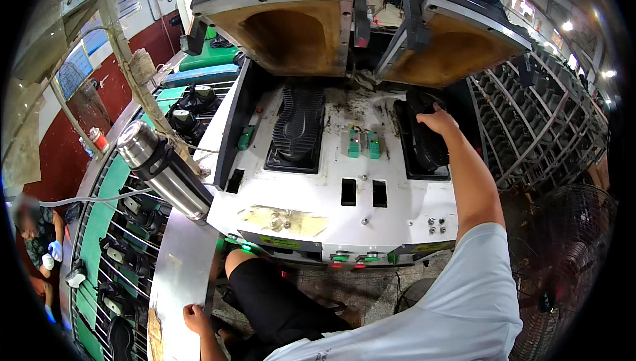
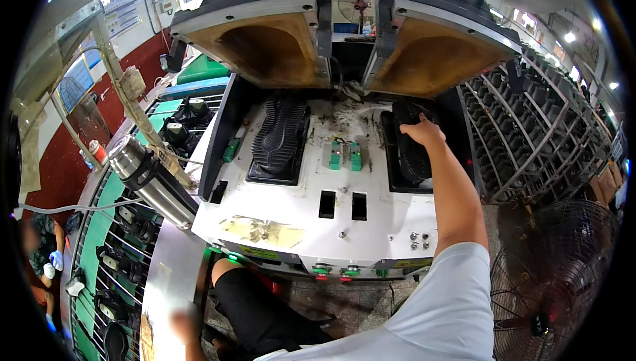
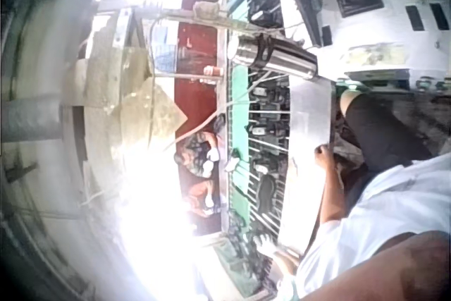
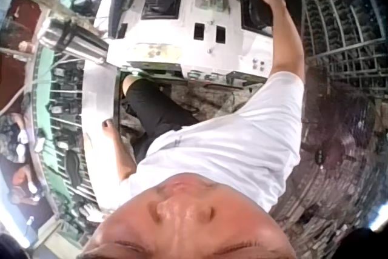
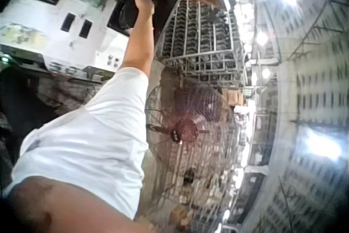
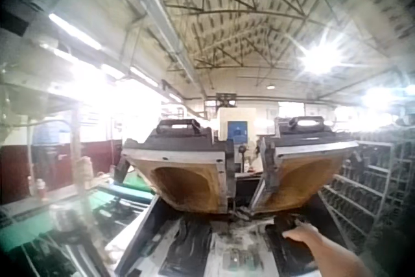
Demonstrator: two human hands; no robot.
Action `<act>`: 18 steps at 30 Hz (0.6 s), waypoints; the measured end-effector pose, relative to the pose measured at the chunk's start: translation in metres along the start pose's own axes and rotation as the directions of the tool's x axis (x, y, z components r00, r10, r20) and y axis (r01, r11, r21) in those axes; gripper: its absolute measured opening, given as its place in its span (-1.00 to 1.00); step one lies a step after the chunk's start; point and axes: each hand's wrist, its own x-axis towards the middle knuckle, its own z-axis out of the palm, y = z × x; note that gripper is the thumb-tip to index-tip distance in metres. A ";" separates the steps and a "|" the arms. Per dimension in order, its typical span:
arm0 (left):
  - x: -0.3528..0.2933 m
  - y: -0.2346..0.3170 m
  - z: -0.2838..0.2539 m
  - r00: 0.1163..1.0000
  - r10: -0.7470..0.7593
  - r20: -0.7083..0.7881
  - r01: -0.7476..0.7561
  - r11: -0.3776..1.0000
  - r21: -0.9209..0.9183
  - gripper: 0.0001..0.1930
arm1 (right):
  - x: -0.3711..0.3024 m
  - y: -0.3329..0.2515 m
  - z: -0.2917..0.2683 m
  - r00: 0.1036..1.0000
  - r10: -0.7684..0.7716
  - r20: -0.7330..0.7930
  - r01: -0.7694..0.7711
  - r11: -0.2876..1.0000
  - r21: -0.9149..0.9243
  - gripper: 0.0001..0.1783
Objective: The person takes a shoe from the conveyor belt, places it into a molding machine, closes the machine lids, and later removes the shoe from the machine.
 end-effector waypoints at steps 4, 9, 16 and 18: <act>-0.016 0.148 0.012 0.900 -0.103 0.423 0.298 0.854 -0.426 -0.91 | -0.053 0.020 -0.004 0.990 -0.012 -0.138 -0.002 0.995 -0.101 -0.05; -0.082 0.267 0.037 0.636 0.429 0.641 0.109 0.773 -0.625 -0.89 | -0.132 0.077 0.044 0.673 -0.425 -0.606 0.486 0.871 -0.071 -0.42; -0.171 0.384 0.020 -0.115 0.742 0.661 -0.023 0.663 -0.748 -0.73 | -0.283 0.229 0.151 0.545 0.725 -0.420 0.208 0.368 0.906 -0.76; -0.202 0.395 0.052 -0.152 0.786 0.600 -0.058 0.599 -0.799 -0.72 | -0.282 0.248 0.154 0.666 0.739 0.105 0.069 -0.201 0.977 -0.71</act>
